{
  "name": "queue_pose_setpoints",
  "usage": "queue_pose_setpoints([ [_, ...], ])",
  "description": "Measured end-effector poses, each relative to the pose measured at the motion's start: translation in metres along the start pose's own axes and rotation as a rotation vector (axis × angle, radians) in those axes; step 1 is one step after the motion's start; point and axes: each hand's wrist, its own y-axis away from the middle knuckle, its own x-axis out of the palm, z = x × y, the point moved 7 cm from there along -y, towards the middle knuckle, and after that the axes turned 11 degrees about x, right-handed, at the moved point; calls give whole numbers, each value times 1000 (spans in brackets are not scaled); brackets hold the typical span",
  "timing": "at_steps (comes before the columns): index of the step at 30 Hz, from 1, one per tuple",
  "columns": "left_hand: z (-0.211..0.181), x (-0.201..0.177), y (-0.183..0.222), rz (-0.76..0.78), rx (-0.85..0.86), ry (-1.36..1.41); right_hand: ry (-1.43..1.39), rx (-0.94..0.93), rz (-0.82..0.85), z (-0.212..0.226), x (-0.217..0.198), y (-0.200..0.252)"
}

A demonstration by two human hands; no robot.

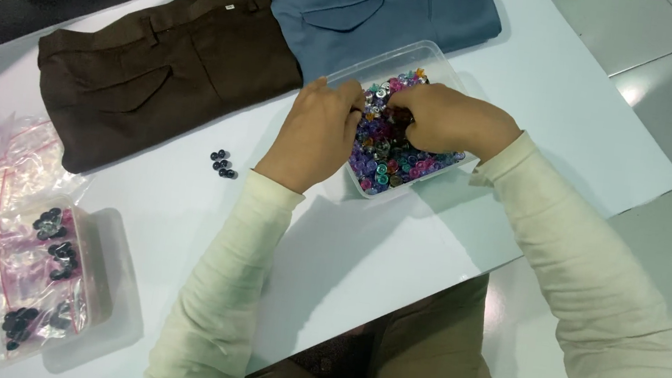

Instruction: Sorting small black buttons from a container of colorful buttons and arranging them on a table

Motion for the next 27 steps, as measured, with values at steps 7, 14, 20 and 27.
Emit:
queue_pose_setpoints([
  [7, -4, 0, 0, 13, -14, -71, -56, -87, 154, -15, 8, -17],
  [14, -10, 0, -1, -43, 62, -37, -11, -45, 162, 1, -10, 42],
  [20, -19, 29, -1, 17, 119, 56, -25, 99, -20, -11, -41, 62],
  [27, -33, 23, 4, 149, 18, 71, 8, 167, -102, -26, -27, 23],
])
